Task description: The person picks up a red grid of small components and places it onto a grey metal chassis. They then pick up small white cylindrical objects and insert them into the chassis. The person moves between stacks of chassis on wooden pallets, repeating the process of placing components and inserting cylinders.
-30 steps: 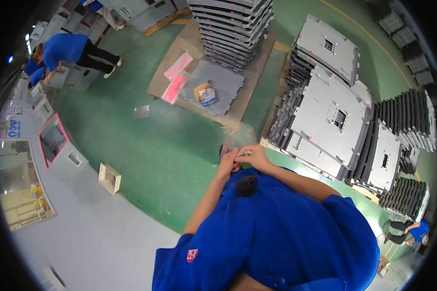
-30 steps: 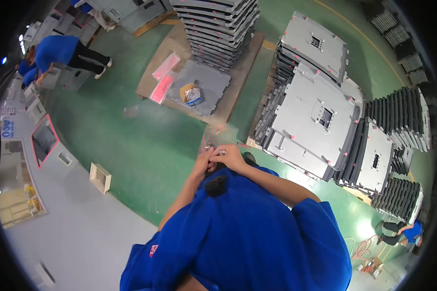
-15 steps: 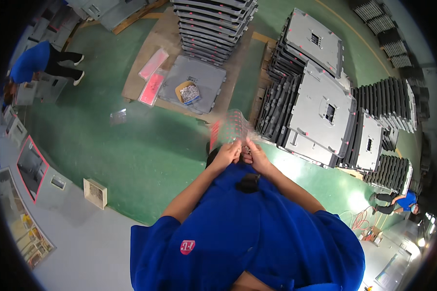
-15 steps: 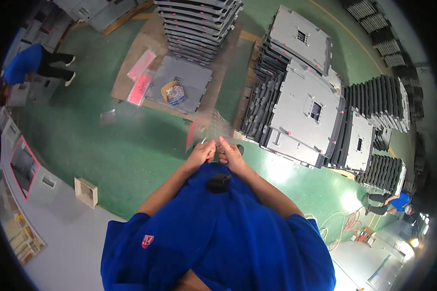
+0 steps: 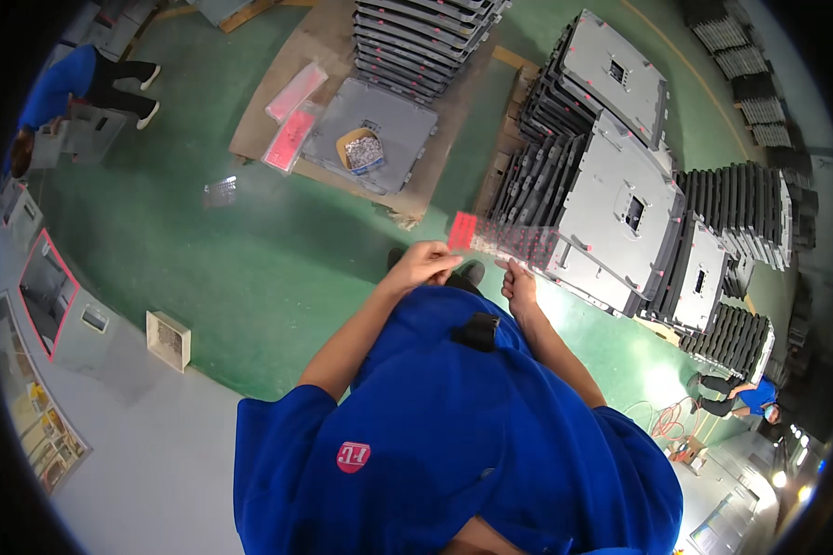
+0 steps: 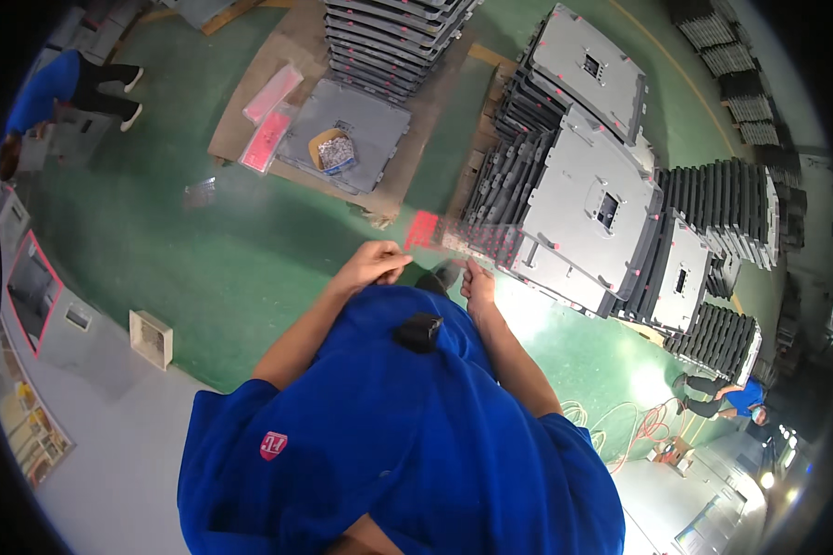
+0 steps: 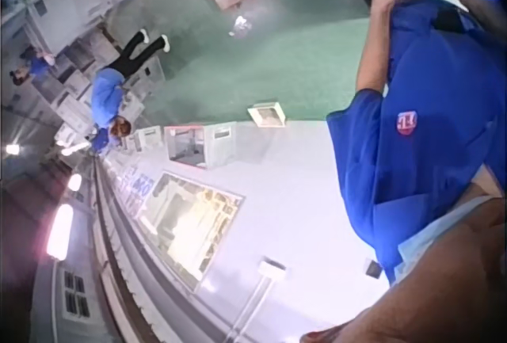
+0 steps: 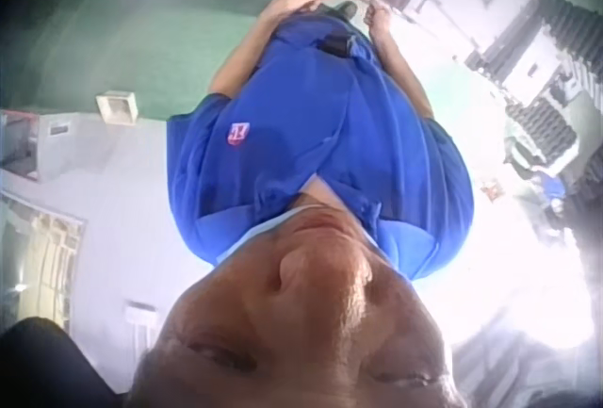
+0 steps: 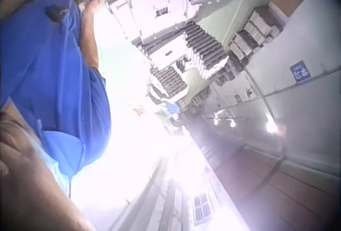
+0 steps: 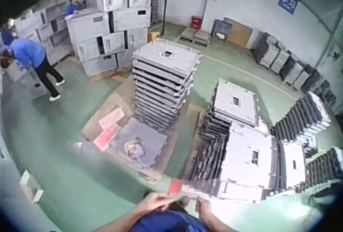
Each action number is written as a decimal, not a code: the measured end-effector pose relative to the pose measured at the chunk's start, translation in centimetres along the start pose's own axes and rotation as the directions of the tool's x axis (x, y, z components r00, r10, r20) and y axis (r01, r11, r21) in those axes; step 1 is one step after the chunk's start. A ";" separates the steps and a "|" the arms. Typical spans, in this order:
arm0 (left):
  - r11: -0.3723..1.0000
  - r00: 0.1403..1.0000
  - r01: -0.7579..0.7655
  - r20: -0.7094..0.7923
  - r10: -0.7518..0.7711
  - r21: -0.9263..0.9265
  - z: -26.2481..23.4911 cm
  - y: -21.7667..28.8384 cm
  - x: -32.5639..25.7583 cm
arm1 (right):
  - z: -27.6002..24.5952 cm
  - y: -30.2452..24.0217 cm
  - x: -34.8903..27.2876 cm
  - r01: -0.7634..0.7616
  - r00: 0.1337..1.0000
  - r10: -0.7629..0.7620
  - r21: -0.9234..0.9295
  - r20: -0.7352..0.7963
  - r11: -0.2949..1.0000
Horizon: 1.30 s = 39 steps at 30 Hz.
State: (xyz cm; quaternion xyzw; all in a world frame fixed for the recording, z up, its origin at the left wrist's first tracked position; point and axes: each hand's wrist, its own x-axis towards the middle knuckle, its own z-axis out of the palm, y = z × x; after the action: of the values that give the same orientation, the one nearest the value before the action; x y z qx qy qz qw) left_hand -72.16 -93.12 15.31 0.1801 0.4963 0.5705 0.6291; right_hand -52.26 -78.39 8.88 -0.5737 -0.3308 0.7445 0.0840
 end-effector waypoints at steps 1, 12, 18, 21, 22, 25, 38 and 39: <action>1.000 0.998 0.022 -0.055 -0.023 -0.019 -0.9 -0.4 -0.3 | -1.1 0.6 0.5 0.003 0.999 -0.003 -0.023 -0.034 1.000; 0.939 0.625 0.209 -0.776 0.087 0.273 -16.1 -19.7 -8.6 | -8.7 4.1 3.0 0.294 0.869 -0.482 -0.898 0.109 0.328; 0.713 0.466 0.638 -0.883 -0.059 0.289 -16.6 -24.2 -16.4 | -5.2 2.6 2.0 0.202 0.937 -0.341 -0.919 0.081 0.338; 0.648 0.479 0.662 -0.878 0.020 0.376 -16.5 -24.8 -16.4 | -4.8 3.5 2.9 0.250 0.925 -0.361 -0.902 0.116 0.351; 0.654 0.490 0.645 -0.871 0.041 0.394 -16.8 -25.6 -16.1 | -5.4 4.7 3.9 0.432 0.818 -0.525 -0.855 0.237 0.288; 0.648 0.531 0.628 -0.846 0.048 0.431 -18.0 -26.0 -13.6 | -2.8 2.9 2.6 0.221 0.972 -0.220 -0.607 0.076 0.764; 0.799 0.628 0.410 -0.772 0.104 0.440 -14.7 -17.6 -5.7 | -4.1 3.8 4.3 0.028 0.997 0.003 -0.420 0.073 0.907; 0.777 0.617 0.428 -0.777 0.122 0.462 -14.7 -18.7 -6.4 | -4.2 4.1 3.6 -0.031 0.998 -0.007 -0.532 -0.069 0.846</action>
State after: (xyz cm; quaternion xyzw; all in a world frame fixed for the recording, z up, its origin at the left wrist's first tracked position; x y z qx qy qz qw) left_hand -73.31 -109.18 -3.33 0.0640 0.8857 0.3395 0.3102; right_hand -48.59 -78.04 3.10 -0.6015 -0.5176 0.6042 -0.0719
